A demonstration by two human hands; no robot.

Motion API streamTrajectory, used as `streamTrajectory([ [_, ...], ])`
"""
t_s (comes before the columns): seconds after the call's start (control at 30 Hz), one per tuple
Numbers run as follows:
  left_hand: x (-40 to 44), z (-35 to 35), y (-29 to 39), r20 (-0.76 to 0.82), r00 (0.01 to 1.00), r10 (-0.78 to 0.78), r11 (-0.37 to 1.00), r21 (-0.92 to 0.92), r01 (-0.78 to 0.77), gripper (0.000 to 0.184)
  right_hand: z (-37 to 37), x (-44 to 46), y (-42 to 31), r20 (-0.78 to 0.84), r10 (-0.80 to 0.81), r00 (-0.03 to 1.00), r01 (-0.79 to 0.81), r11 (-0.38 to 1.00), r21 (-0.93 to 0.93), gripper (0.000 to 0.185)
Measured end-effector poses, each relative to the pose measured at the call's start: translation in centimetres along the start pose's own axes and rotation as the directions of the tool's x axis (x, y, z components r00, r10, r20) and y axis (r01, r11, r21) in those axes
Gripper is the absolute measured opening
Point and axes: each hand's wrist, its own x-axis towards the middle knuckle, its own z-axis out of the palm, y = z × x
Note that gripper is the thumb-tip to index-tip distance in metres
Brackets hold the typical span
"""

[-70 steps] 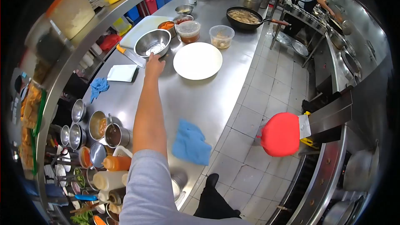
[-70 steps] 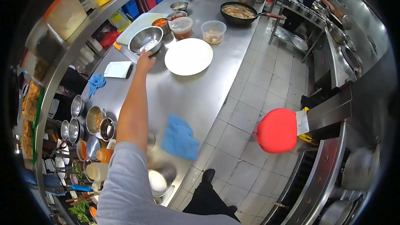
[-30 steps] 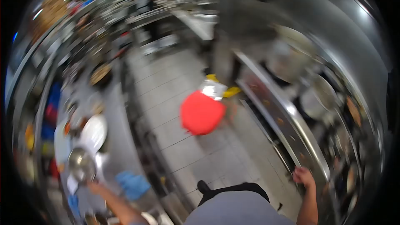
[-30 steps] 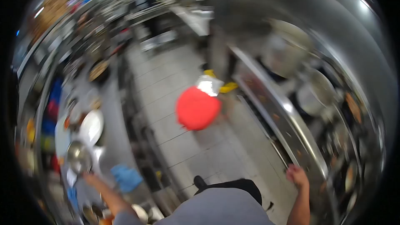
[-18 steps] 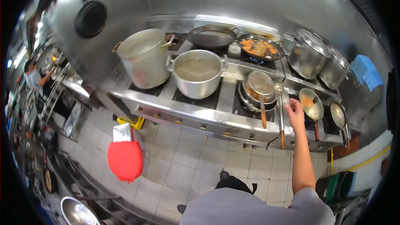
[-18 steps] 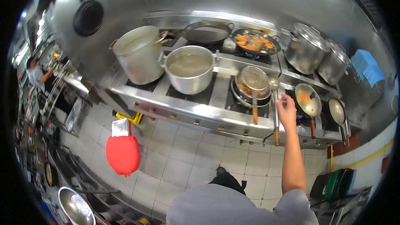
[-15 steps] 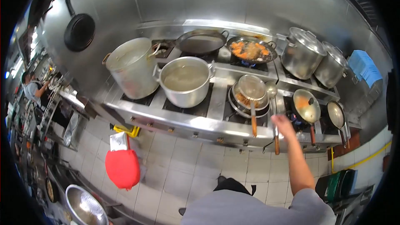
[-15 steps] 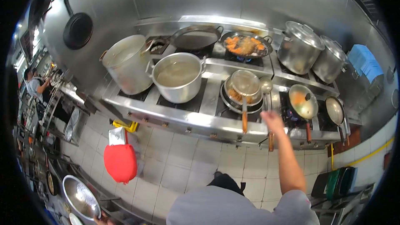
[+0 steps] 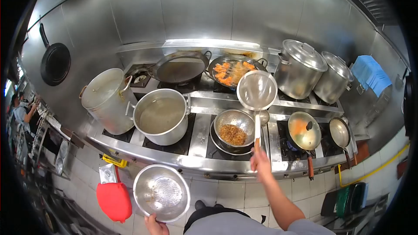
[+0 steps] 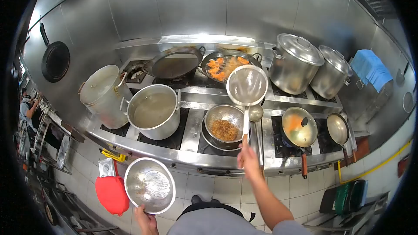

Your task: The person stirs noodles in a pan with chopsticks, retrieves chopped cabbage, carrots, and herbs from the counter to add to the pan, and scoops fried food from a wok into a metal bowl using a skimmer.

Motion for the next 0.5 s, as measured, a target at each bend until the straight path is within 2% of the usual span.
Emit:
streamTrajectory([
  [0.07,0.8,0.8,-1.6,0.004,1.000,-0.028,1.000,0.013,0.028,0.037,-1.8,4.0,-4.0,-0.001,-0.067,0.998,0.066,0.983,-0.169,0.018],
  [0.1,1.2,1.5,-2.3,0.009,0.999,-0.044,0.999,0.028,0.043,0.036,-2.1,6.5,-5.9,-0.040,-0.162,0.986,0.148,0.960,-0.239,0.013],
  [0.13,1.6,2.2,-2.7,0.066,0.996,-0.053,0.999,0.008,0.052,0.031,-1.4,8.4,-8.9,-0.037,-0.212,0.977,0.184,0.911,-0.368,0.013],
  [0.17,2.4,2.4,-3.4,0.071,0.996,-0.053,0.999,-0.003,0.053,0.031,-0.4,9.9,-11.3,-0.026,-0.288,0.957,0.248,0.864,-0.439,0.025],
  [0.2,3.4,2.2,-4.4,0.098,0.992,-0.080,0.997,0.019,0.079,0.029,-0.5,12.9,-12.4,-0.013,-0.286,0.958,0.242,0.833,-0.497,0.038],
  [0.23,4.1,2.2,-4.7,0.124,0.986,-0.108,0.994,0.044,0.103,0.028,-0.1,15.3,-14.0,0.011,-0.248,0.969,0.204,0.771,-0.603,0.040],
  [0.3,4.2,3.8,-4.5,0.126,0.986,-0.112,0.994,0.035,0.108,0.023,1.1,18.3,-15.9,0.046,-0.276,0.960,0.238,0.717,-0.656,0.040],
  [0.37,4.4,4.7,-4.1,0.172,0.983,-0.061,0.998,0.024,0.058,0.021,2.8,19.9,-17.3,0.009,-0.118,0.993,0.091,0.708,-0.700,0.041],
  [0.4,4.8,4.6,-4.0,0.184,0.980,-0.071,0.997,0.031,0.067,0.019,3.5,20.5,-17.7,-0.004,-0.082,0.997,0.058,0.732,-0.678,0.030],
  [0.43,4.9,4.7,-3.7,0.185,0.980,-0.068,0.998,0.025,0.064,0.019,4.3,21.2,-18.2,0.000,-0.088,0.996,0.064,0.731,-0.679,0.030],
  [0.5,5.0,4.8,-3.1,0.135,0.986,-0.096,0.994,0.073,0.086,0.018,5.6,22.3,-18.9,-0.004,0.044,0.999,-0.034,0.713,-0.700,0.012],
])
